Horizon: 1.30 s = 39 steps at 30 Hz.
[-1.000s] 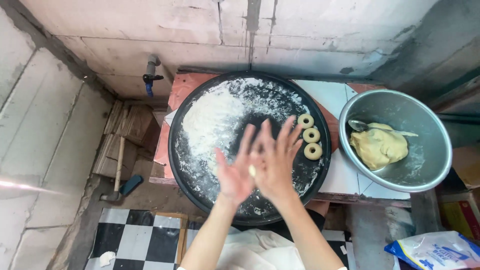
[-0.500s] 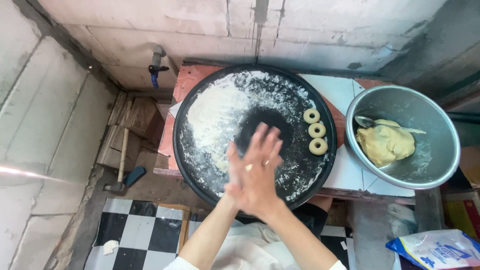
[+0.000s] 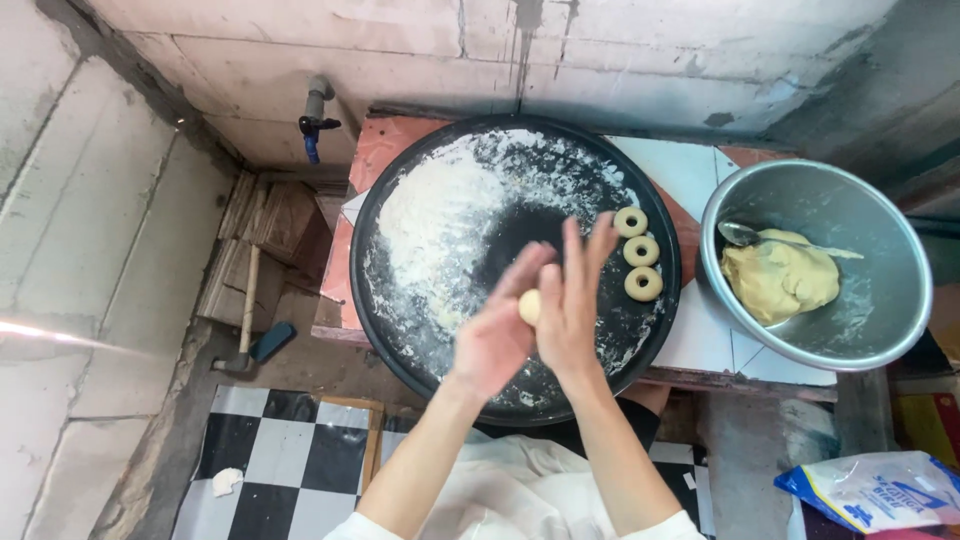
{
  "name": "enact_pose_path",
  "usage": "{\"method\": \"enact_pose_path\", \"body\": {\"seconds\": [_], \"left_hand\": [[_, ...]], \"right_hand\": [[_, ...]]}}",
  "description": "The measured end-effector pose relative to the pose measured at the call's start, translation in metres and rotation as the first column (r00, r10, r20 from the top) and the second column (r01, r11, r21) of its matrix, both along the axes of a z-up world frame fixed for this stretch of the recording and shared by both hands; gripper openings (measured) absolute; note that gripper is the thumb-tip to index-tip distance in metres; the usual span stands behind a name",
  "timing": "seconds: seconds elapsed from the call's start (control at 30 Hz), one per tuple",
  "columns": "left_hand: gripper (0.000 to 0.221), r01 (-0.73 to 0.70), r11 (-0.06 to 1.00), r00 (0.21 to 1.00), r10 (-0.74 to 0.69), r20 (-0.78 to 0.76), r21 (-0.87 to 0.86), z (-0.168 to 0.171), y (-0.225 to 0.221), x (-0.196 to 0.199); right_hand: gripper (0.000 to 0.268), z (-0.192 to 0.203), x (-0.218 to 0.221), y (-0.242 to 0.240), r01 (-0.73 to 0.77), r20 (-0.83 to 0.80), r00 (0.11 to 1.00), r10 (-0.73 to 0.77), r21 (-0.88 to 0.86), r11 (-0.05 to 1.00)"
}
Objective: Shaping dough into donut rings and placing them on a floured tray
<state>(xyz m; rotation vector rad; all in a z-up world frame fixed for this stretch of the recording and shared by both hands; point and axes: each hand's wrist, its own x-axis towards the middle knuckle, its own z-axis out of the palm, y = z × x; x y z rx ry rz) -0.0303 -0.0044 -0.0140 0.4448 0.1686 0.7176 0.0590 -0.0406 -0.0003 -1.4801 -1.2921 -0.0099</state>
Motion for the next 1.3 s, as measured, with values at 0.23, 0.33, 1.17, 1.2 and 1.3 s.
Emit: {"method": "enact_pose_path", "body": {"seconds": [0.23, 0.33, 1.17, 1.2, 1.3], "left_hand": [[0.071, -0.228, 0.911, 0.965, 0.257, -0.042, 0.343, 0.014, -0.003, 0.012], [0.071, -0.189, 0.941, 0.976, 0.21, -0.05, 0.279, 0.03, -0.02, 0.007], [0.086, -0.234, 0.877, 0.971, 0.232, 0.056, 0.419, 0.055, -0.002, 0.011], [0.08, -0.111, 0.943, 0.993, 0.114, 0.008, 0.315, 0.065, -0.012, 0.019], [0.083, 0.065, 0.997, 0.993, -0.069, 0.1, 0.041, 0.037, -0.02, 0.02]], "right_hand": [[0.063, -0.016, -0.013, 0.008, -0.086, 0.068, 0.994, 0.082, 0.056, 0.995], [0.055, -0.005, 0.014, -0.003, 0.001, -0.117, 0.993, -0.016, -0.119, 0.993], [0.068, 0.012, 0.018, -0.011, -0.034, -0.111, 0.993, 0.034, -0.003, 0.999], [0.065, 0.013, 0.019, -0.014, -0.008, -0.125, 0.992, 0.004, -0.031, 0.999], [0.062, 0.025, 0.02, -0.017, 0.038, -0.15, 0.987, -0.048, -0.071, 0.997]]}}
